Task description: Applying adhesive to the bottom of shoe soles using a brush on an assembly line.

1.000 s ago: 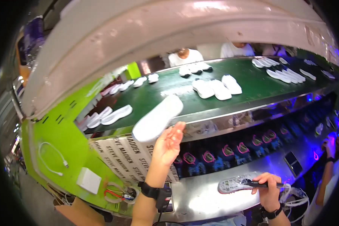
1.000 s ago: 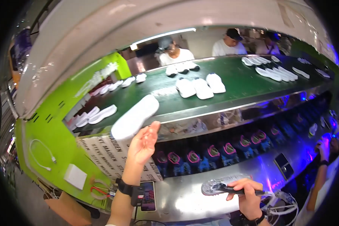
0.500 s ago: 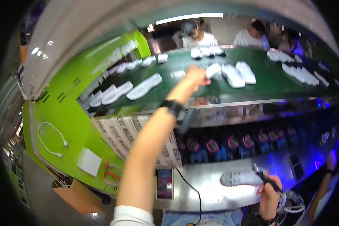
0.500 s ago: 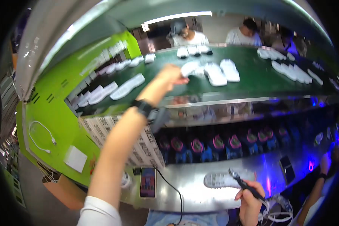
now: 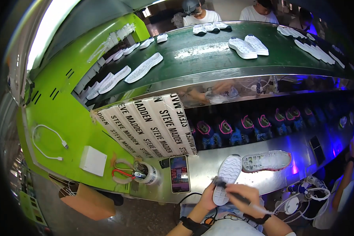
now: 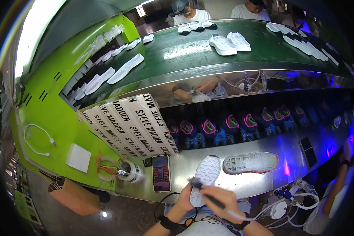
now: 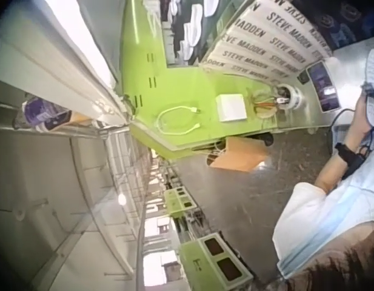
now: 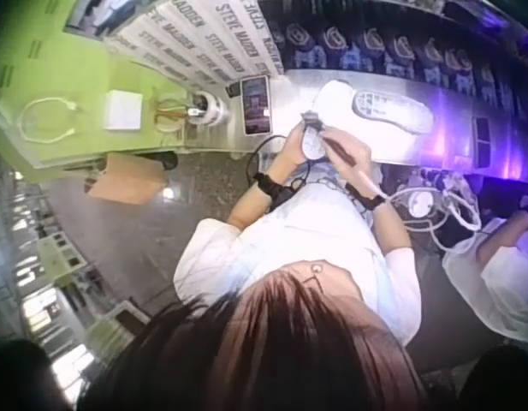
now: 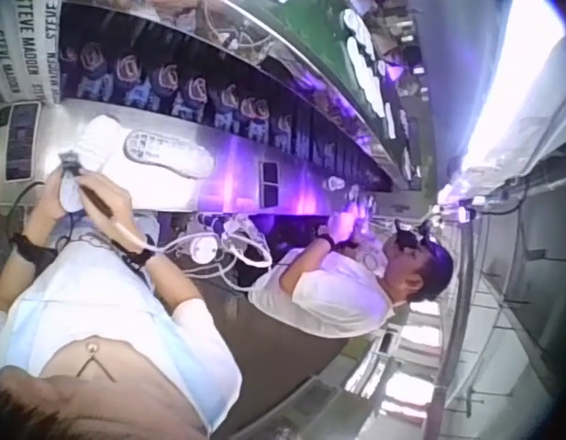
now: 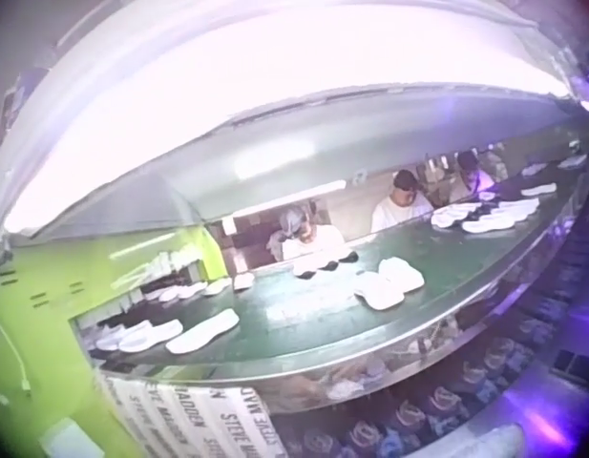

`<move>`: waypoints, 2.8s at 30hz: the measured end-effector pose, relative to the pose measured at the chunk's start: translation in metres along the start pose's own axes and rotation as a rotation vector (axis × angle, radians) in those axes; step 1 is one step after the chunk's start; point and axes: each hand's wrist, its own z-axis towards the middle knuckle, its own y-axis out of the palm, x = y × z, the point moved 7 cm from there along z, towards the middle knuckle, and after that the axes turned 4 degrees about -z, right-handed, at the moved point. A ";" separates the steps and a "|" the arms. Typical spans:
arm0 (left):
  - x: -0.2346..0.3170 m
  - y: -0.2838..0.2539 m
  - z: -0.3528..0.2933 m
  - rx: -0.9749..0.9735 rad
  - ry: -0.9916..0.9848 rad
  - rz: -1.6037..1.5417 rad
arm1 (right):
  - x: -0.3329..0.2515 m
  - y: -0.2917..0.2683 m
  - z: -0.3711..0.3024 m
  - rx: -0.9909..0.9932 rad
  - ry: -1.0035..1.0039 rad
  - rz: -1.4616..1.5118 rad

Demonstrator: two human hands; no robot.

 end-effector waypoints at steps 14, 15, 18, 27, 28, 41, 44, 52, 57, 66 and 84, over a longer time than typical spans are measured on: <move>0.014 0.031 0.032 0.236 -0.089 0.257 | 0.008 -0.016 0.015 -0.479 0.337 0.320; 0.011 0.033 0.032 0.363 -0.122 0.319 | 0.011 -0.022 0.013 -0.459 0.465 0.363; 0.009 0.015 0.041 0.266 -0.386 0.612 | 0.010 -0.021 0.012 -0.548 0.167 0.191; 0.013 0.035 0.037 0.136 -0.582 0.213 | 0.027 -0.075 0.006 -0.302 0.322 0.310; 0.003 0.033 0.043 0.058 -0.333 0.018 | 0.031 -0.082 0.010 -0.170 0.416 0.359; 0.004 0.029 0.043 0.285 0.332 0.144 | 0.019 -0.044 0.017 0.213 0.112 -0.006; 0.004 0.049 0.053 0.122 0.286 -0.037 | 0.018 -0.013 -0.002 -0.228 0.285 0.266; 0.014 0.069 0.064 0.096 -0.077 0.411 | 0.028 -0.038 -0.002 -0.283 0.683 0.635; 0.001 0.074 0.068 0.246 -0.410 0.389 | -0.004 -0.055 0.014 -0.453 0.148 0.177; 0.015 0.066 0.091 0.313 -0.528 0.821 | -0.011 -0.085 0.018 -0.281 -0.028 0.084; 0.150 0.381 0.217 0.298 0.524 2.140 | 0.002 -0.160 -0.008 0.646 0.178 0.581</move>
